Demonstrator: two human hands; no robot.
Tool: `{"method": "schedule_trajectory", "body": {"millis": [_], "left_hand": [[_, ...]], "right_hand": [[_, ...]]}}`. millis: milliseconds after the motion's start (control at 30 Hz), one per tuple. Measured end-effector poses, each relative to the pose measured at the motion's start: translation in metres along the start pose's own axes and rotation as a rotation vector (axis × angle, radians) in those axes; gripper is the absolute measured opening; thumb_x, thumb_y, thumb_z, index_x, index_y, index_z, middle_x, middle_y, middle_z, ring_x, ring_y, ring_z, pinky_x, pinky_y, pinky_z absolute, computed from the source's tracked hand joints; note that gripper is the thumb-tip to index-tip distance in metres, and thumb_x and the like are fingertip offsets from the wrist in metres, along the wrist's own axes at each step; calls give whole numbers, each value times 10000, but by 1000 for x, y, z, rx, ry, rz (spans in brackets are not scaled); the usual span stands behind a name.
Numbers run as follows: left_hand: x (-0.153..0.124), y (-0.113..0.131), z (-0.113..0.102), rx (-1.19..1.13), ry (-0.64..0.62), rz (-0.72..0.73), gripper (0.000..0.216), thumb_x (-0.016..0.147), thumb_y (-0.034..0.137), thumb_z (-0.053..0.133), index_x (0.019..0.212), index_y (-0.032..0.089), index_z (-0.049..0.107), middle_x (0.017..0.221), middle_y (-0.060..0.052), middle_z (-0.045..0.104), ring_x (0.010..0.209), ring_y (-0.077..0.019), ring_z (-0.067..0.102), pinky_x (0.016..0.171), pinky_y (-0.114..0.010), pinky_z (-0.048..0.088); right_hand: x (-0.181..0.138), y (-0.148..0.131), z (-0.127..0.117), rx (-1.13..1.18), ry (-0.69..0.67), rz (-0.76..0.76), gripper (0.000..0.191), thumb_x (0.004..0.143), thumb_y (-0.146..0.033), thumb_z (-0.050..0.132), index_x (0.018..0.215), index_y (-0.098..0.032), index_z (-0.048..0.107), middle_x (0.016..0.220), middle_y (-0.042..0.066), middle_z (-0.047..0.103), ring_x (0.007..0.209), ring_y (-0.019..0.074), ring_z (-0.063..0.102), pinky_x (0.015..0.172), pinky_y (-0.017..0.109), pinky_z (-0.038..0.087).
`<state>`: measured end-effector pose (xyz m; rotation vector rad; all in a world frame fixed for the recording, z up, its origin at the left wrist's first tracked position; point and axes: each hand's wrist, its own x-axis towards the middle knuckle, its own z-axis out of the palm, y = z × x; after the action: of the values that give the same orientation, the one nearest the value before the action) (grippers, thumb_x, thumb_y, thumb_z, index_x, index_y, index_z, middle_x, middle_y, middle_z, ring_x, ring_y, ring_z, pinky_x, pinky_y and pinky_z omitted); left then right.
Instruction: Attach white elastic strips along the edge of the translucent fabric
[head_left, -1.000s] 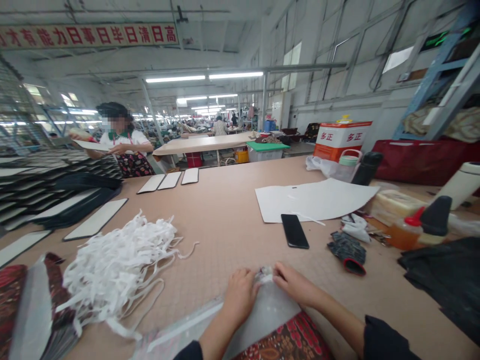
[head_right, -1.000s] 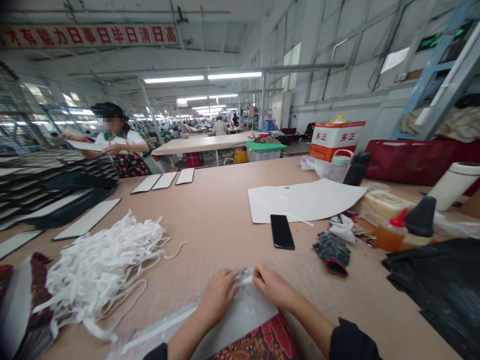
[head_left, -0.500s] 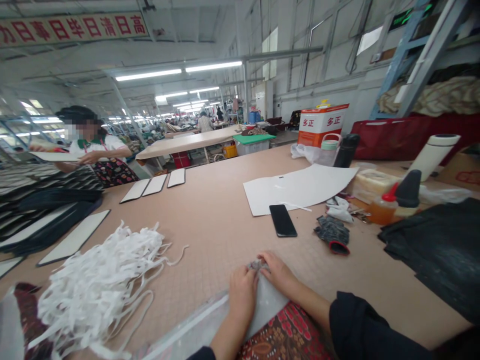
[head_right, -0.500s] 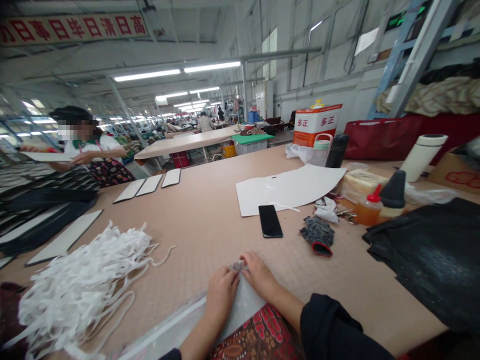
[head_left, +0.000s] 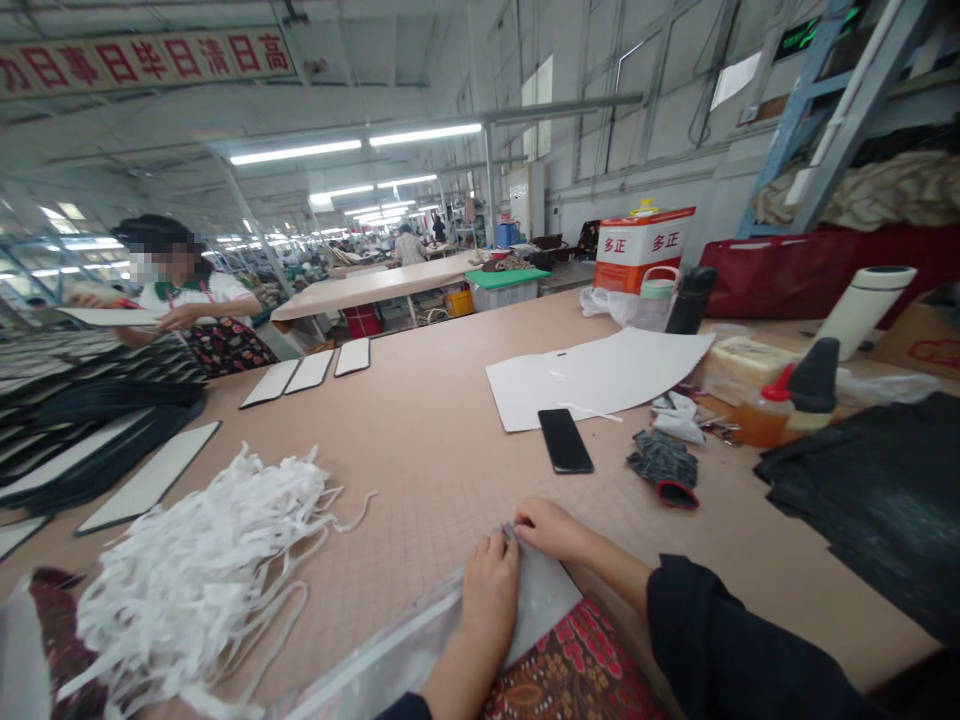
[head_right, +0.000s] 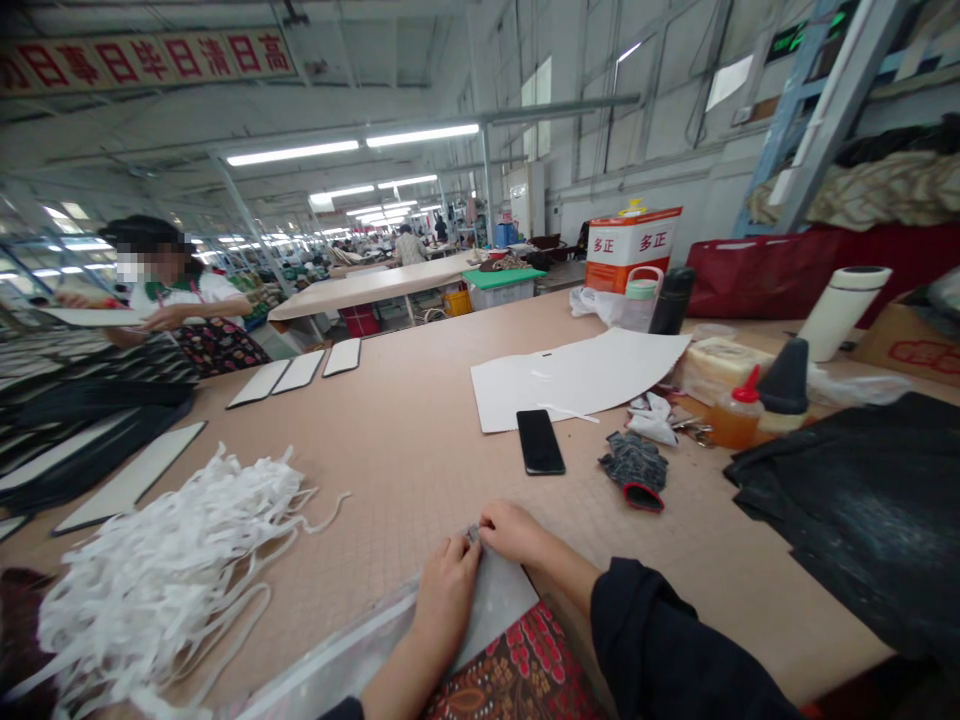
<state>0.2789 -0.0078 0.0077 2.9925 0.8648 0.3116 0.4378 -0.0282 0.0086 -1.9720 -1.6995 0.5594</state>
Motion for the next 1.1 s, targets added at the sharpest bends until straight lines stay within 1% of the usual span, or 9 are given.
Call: {"method": "schedule_trajectory", "body": {"millis": [133, 200, 333, 433, 567, 733, 833, 900, 1100], "left_hand": [[0, -4, -1, -114, 23, -60, 233, 824, 93, 451, 1006, 187, 563, 913, -53, 561, 849, -197, 508, 744, -333, 446], [0, -5, -1, -184, 43, -106, 185, 823, 115, 468, 959, 176, 577, 889, -51, 564, 845, -197, 511, 753, -336, 445], [3, -5, 0, -242, 46, -151, 140, 845, 179, 459, 865, 183, 597, 844, -42, 562, 830, -196, 511, 744, -334, 445], [3, -3, 1, -173, 17, -106, 165, 850, 152, 440, 907, 187, 591, 862, -45, 558, 830, -197, 506, 738, -333, 447], [0, -2, 0, -79, 1, -45, 233, 838, 101, 437, 1020, 185, 554, 942, -55, 554, 863, -207, 499, 750, -346, 453], [0, -2, -1, -28, -9, 0, 253, 834, 107, 448, 1056, 185, 540, 957, -54, 556, 866, -210, 504, 743, -349, 468], [1, -2, 0, -12, -21, 14, 280, 829, 91, 445, 1084, 170, 527, 993, -68, 557, 882, -211, 506, 760, -356, 472], [0, -2, 2, 4, -31, 24, 302, 824, 80, 443, 1109, 152, 512, 1016, -79, 556, 897, -216, 504, 777, -367, 470], [2, -4, 6, 30, -40, 58, 337, 818, 80, 439, 1148, 132, 476, 1033, -85, 553, 899, -223, 499, 770, -375, 469]], "right_hand": [[0, 2, 1, 34, -3, 3, 84, 675, -174, 485, 693, -170, 567, 739, 21, 587, 710, 140, 508, 640, 237, 367], [-3, 3, 1, 53, 4, -1, 115, 654, -137, 484, 741, -168, 554, 759, 15, 574, 718, 130, 501, 648, 224, 370], [-11, 3, 1, 56, 80, -34, 159, 634, -81, 478, 757, -167, 533, 807, 20, 540, 777, 132, 480, 698, 228, 369], [-15, 2, 2, -16, 109, -69, 106, 678, -102, 486, 731, -170, 548, 829, 31, 536, 837, 153, 471, 753, 256, 359], [-13, 1, 3, -75, 71, -76, 95, 730, -156, 486, 698, -171, 575, 789, 35, 552, 830, 162, 483, 767, 271, 352], [-6, -1, 0, -40, -3, -10, 105, 721, -201, 493, 678, -168, 583, 765, 30, 582, 768, 147, 507, 701, 247, 358], [-2, -1, -1, -28, -24, 19, 122, 719, -241, 492, 673, -172, 581, 737, 18, 594, 705, 131, 513, 627, 228, 352], [-1, -2, 0, -33, -31, 50, 110, 704, -229, 489, 671, -170, 576, 712, 14, 598, 671, 126, 510, 591, 225, 337], [2, -6, 1, -85, -35, 105, 78, 656, -179, 495, 694, -165, 562, 745, 28, 601, 689, 133, 498, 597, 234, 315]]}}
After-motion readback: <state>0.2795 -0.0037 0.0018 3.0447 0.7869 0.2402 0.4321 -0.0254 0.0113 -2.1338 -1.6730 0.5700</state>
